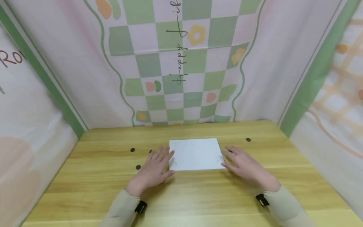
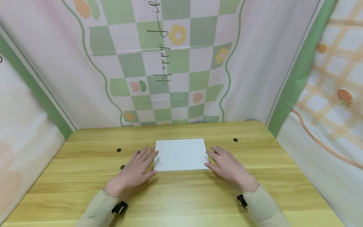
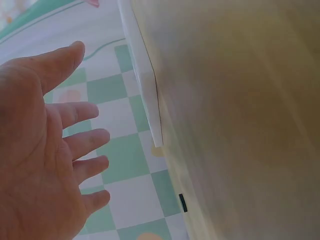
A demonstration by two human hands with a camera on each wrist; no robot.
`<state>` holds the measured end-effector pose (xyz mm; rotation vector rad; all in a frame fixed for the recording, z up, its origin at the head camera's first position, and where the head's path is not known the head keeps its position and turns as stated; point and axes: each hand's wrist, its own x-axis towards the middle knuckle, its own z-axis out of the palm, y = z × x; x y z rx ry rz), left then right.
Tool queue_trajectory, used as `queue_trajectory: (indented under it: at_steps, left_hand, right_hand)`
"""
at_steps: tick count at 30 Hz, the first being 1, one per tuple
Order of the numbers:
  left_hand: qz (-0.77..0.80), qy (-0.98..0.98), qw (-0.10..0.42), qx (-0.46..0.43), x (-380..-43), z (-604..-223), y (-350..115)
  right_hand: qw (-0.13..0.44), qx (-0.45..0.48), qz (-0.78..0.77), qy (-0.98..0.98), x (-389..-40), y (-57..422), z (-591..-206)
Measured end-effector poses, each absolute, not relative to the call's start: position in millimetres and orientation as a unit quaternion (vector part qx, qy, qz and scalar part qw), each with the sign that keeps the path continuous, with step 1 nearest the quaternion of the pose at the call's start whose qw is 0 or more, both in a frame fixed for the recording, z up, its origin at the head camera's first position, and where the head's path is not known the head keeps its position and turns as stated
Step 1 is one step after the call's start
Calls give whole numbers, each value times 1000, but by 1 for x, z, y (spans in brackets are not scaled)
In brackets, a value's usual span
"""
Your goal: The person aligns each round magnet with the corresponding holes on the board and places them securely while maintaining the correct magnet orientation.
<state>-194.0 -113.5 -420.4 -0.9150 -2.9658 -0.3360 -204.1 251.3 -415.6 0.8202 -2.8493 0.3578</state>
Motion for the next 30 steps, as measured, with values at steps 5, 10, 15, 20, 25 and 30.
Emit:
queue_trajectory:
  at_steps: [5,10,15,20,25,30]
  left_hand:
    - [-113,-947,3,-302,-194,-421,-113]
    - [-113,-943,3,-315,-194,-421,-113]
    - [-118,-939,-4,-323,-193,-421,-113]
    - [-131,-937,-14,-324,-192,-419,-112]
    - [-132,-936,-20,-326,-191,-419,-111]
    - [-128,-935,-33,-328,-190,-419,-111]
  right_hand:
    - [84,274,125,-950,-204,260,-414]
    - [85,272,124,-951,-202,267,-415]
    - [86,269,117,-952,-201,273,-418]
    - [89,266,112,-953,-202,279,-417]
    - [84,257,120,-955,-202,285,-415]
    - [85,250,128,-956,-203,292,-416]
